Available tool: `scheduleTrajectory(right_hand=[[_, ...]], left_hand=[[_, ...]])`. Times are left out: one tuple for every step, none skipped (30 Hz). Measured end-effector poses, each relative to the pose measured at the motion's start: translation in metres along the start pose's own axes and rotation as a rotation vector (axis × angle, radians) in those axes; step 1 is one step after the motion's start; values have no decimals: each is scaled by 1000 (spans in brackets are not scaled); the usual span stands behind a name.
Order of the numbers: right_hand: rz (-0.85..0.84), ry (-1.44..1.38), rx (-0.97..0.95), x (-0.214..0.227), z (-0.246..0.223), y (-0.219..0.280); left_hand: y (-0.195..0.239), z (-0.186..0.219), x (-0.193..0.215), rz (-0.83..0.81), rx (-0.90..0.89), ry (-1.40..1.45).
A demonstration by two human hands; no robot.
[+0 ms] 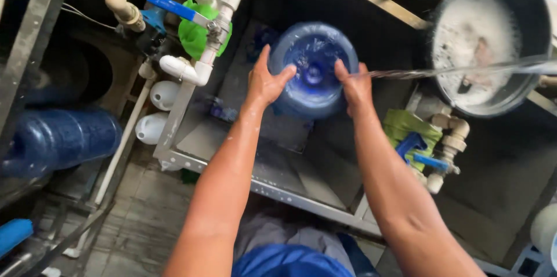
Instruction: Washing and rinsing large plastic water jugs at a cleaning station.
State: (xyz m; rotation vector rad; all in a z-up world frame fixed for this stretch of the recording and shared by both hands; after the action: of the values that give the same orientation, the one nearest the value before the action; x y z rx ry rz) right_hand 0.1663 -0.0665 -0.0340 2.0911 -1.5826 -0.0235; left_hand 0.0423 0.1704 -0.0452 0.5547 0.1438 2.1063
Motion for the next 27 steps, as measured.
scheduleTrajectory(right_hand=[[-2,-42,10,-6,16,-5],[-9,-36,11,-10,28,-4],[16,-57,40,-13,40,-1],[41,-78,68,-15,52,2],[34,-74,64,-18,53,-1],[67,-60,49,-18,55,-4],[104,-49,34,-17,56,-3],[99,-45,29,-19,52,-6],[96,-36,5,-15,51,1],[92,-26,-18,-10,49,8],[91,-26,-7,-9,55,11],[85,-14,-7,-7,61,14],[79,-12,11,-10,63,7],[77,-22,39,-16,58,-7],[110,18,40,-15,62,-2],[143,59,40,-13,67,4],[146,64,25,-12,67,14],[158,87,20,-11,67,23],[169,105,35,-12,62,22],[173,104,39,-12,58,27],[160,122,-90,-15,58,27],[145,140,-220,-17,57,27],[145,145,-224,-13,68,25],[139,197,-244,-9,80,24],[129,250,-275,-5,94,28],[126,258,-288,-5,85,37],[97,403,-10,-11,63,37]], left_hand=[[-5,-11,-3,19,-48,-20],[-4,-22,-4,26,-43,-16],[-1,-34,-7,17,-36,28],[2,-46,-9,8,-30,71],[-2,-53,-13,13,-21,73],[-5,-56,-17,26,-92,84],[-6,-57,-20,36,-166,94],[-10,-54,-20,37,-158,94],[-5,-52,-22,32,-140,55],[1,-48,-23,27,-122,17],[0,-45,-22,34,-131,21],[-1,-42,-20,27,-130,-10],[-12,-36,-16,30,-147,-45],[-22,-35,-13,46,-172,-44],[-14,-42,-14,20,-160,-55],[-5,-49,-16,-7,-147,-65],[-2,-51,-17,-18,-136,-66],[1,-51,-18,-28,-153,-23],[-7,-48,-18,-27,-188,23],[-8,-56,-23,-27,-193,25],[-16,-60,-27,-29,-213,-8],[-24,-66,-32,-30,-232,-40],[-23,-64,-30,-31,-227,-36],[-21,-62,-31,-89,-235,-46],[-14,-62,-30,-151,-234,-58],[-9,-55,-33,-157,-219,-57],[-11,-44,-31,-100,-270,-36]])
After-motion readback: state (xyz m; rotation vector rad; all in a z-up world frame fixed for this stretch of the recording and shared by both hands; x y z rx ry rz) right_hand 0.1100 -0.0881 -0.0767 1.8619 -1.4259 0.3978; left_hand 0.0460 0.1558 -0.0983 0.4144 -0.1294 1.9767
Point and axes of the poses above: each hand's wrist, its own y-axis away from the middle knuckle, its own x-axis out of the back of the hand, z = x × y, the point moved 4 cm from there along -y, towards the middle knuckle, and after that the axes turned 2 degrees about -y, right-handed, at the moved point
